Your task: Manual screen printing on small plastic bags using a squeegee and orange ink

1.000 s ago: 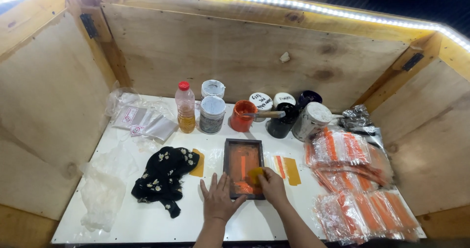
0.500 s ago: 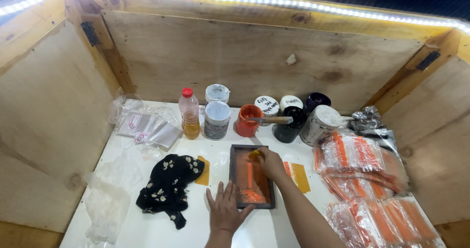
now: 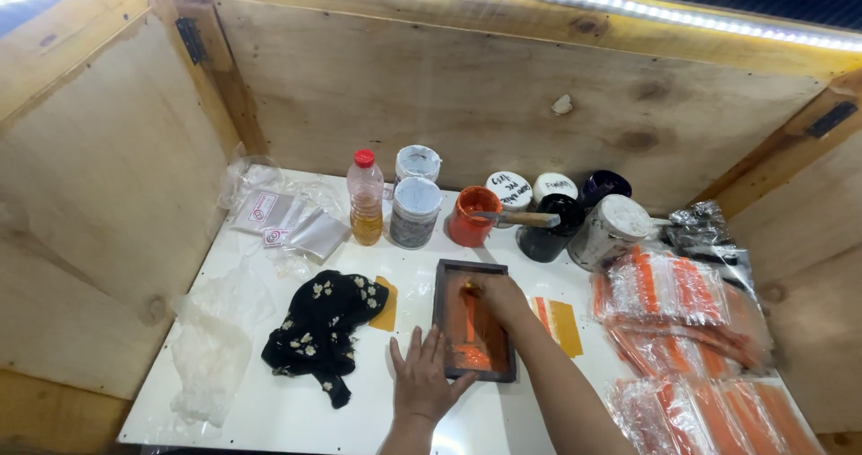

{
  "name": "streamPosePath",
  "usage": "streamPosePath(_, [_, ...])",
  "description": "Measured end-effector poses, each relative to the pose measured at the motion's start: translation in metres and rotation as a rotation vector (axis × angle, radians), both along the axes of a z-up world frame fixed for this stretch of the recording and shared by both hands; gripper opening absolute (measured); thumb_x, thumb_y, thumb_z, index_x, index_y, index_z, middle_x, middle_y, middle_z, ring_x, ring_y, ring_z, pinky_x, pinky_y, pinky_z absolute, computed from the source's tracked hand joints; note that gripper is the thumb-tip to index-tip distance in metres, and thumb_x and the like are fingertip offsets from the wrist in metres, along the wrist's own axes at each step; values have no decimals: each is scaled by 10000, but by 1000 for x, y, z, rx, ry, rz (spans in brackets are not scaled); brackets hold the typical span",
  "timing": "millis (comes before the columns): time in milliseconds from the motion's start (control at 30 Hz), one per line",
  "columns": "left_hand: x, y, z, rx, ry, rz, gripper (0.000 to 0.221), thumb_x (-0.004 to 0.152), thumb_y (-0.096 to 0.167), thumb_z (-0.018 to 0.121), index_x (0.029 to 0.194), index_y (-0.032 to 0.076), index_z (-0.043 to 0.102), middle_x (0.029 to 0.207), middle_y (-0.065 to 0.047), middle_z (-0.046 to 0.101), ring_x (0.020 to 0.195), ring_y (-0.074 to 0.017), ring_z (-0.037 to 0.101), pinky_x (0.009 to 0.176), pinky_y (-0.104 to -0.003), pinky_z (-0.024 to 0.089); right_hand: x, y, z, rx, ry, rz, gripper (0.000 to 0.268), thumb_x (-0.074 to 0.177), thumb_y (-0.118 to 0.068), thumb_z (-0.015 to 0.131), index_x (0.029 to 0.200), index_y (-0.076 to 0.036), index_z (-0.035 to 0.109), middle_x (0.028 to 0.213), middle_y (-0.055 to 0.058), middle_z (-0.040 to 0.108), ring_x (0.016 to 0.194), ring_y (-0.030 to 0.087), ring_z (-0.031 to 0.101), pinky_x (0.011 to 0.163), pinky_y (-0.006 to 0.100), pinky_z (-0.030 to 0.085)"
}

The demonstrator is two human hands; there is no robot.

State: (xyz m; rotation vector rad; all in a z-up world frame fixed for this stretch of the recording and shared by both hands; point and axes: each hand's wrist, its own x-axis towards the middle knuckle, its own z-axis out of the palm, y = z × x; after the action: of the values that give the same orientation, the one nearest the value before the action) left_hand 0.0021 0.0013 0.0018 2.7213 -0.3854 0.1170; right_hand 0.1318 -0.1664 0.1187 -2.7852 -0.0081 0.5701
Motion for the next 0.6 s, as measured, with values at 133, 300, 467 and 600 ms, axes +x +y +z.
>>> streamPosePath(133, [0,-1,-3,-16,13,12,904,878,822,540,1457,128,530,1549,-44,474,1496,-333,287,1158,-743,75,2,-16,-40,48,-162,122,224,928,-224,636,1101,-237,777,1192,25,760,1048,255,706,833,348,526])
streamPosePath(300, [1,-3,-9,35,85,9,941,894,848,426,1509,135,458,1600,-24,399,1525,-326,225,1179,-734,17,-21,2,-9,-117,0,150,419,846,-56,751,1242,-177,688,1220,87,697,1093,276,671,847,334,569])
streamPosePath(467, [0,-2,-8,37,30,14,946,890,858,423,1481,122,494,1580,-24,432,1513,-332,259,1172,-737,50,-52,3,-12,-125,20,192,293,876,-137,750,1155,-197,685,1115,62,716,987,244,679,801,307,565])
streamPosePath(600, [-1,-3,-13,14,-6,27,936,873,847,489,1478,133,500,1566,-20,455,1502,-327,286,1177,-735,54,-76,-13,-62,-178,-196,393,352,853,-155,815,1183,-128,693,1006,87,742,868,272,683,735,350,552])
